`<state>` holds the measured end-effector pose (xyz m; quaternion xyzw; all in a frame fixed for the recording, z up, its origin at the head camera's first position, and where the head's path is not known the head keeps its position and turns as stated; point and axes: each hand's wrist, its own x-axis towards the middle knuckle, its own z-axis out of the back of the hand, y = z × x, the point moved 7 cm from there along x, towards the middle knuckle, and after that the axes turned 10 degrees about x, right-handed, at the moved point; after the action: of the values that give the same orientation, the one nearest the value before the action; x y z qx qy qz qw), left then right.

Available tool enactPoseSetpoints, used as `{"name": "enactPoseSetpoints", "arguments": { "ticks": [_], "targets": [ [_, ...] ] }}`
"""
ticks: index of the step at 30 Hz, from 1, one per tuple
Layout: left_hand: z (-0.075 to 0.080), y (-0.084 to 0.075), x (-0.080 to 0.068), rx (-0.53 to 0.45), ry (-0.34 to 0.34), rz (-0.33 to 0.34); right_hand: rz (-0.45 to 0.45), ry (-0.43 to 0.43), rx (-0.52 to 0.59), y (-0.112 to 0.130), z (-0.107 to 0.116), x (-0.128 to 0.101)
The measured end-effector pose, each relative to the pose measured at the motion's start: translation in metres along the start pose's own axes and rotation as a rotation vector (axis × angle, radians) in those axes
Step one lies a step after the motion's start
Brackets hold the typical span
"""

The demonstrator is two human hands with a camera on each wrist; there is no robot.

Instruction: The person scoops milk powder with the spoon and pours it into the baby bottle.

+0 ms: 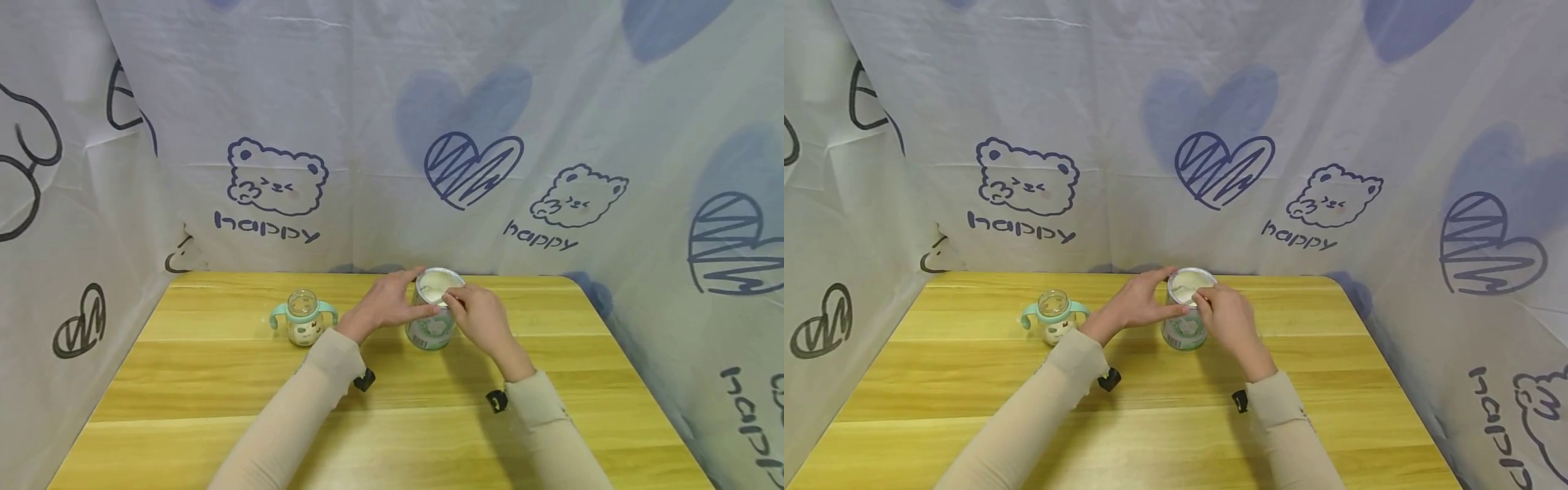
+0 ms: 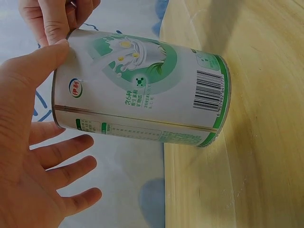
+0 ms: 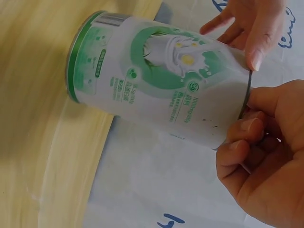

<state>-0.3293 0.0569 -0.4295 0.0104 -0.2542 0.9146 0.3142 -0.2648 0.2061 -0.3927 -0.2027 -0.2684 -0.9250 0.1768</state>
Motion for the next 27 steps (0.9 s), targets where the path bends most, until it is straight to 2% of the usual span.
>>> {"name": "enactPoseSetpoints", "arguments": {
  "ticks": [6,16,27],
  "targets": [
    [-0.001,0.000,0.000,0.009,-0.001,-0.005,-0.037,0.024,0.111,-0.002,-0.001,0.001],
    [-0.001,-0.001,0.000,0.005,0.000,-0.012,-0.177,0.074,0.311,-0.013,-0.004,0.000],
    [-0.001,-0.001,0.001,0.002,0.000,-0.012,-0.249,0.055,0.369,-0.017,-0.003,0.002]
  ]
}}
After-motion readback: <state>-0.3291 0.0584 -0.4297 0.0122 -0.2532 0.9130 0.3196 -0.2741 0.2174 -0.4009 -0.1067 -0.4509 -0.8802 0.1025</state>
